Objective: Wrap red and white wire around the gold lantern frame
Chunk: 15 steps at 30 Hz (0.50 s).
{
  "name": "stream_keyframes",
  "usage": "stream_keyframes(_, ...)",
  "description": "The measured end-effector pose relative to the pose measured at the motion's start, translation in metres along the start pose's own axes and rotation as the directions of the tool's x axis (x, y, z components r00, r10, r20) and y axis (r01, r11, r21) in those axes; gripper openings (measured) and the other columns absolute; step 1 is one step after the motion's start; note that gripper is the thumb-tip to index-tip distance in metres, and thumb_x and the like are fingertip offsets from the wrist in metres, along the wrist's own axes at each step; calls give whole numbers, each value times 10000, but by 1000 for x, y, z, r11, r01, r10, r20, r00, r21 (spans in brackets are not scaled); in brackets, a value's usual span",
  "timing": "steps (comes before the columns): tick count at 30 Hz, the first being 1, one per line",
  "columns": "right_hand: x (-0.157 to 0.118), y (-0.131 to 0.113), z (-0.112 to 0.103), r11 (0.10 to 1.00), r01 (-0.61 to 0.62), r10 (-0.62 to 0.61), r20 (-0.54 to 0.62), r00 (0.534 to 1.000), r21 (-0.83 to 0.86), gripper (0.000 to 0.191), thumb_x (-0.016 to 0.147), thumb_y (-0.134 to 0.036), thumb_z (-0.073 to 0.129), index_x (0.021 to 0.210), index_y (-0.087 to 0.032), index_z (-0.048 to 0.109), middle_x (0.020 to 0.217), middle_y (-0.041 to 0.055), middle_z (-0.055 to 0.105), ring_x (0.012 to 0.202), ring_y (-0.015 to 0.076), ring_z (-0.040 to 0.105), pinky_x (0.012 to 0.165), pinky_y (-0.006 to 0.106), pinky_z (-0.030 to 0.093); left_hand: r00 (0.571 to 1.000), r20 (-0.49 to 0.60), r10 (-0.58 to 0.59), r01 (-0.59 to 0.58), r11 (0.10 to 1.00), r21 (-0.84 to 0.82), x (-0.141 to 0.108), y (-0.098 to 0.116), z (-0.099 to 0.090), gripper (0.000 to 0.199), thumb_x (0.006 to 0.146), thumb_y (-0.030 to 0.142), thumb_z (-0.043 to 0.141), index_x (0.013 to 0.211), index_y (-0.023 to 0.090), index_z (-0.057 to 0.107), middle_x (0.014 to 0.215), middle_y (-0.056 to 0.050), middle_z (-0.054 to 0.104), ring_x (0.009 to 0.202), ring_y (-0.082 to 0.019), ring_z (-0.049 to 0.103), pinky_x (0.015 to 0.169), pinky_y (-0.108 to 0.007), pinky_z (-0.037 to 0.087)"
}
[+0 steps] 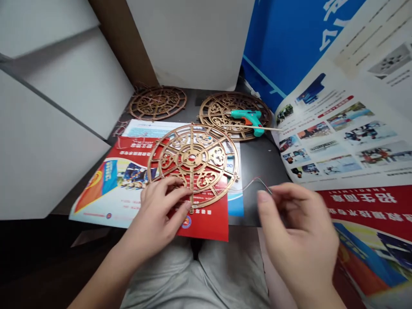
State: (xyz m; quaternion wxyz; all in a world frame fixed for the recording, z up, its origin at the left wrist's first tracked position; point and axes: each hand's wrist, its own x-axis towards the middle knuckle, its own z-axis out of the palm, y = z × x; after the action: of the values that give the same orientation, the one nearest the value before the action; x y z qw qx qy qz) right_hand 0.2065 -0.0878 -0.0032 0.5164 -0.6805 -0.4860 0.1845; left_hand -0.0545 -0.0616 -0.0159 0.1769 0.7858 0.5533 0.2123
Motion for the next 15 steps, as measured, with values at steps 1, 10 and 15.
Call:
stream_keyframes(1, 3, -4, 1, 988, 125, -118, 81, 990, -91, 123, 959, -325, 734, 1051, -291, 660, 980, 42, 654, 836, 207, 627, 766, 385, 505, 1000, -8, 4, -4, 1000, 3, 1, -1, 1, 228, 1048, 302, 570, 1233, 306, 703, 1375, -79, 584, 1277, -297, 499, 1071, -544, 368)
stream_keyframes(10, 60, -18, 30, 731, 653, -296, 771, 564, -197, 160, 1035, -290, 617, 1132, -209, 714, 1127, 81, 689, 1022, 248, 615, 851, 405, 498, 999, -43, 1, 0, 1000, 14, 5, -3, 4, 178, 1031, 275, 622, 1188, 328, 686, 1322, -49, 576, 1212, -281, 515, 1016, -519, 362)
stream_keyframes(15, 70, -18, 39, 682, 706, -246, 850, 467, -191, 144, 1019, -277, 628, 1053, -206, 747, 1049, 90, 679, 987, 275, 617, 850, 435, 494, 998, -52, 30, -27, 998, 55, 5, -5, 7, 196, 1018, 245, 637, 1189, 334, 671, 1321, -51, 571, 1178, -283, 512, 994, -521, 370)
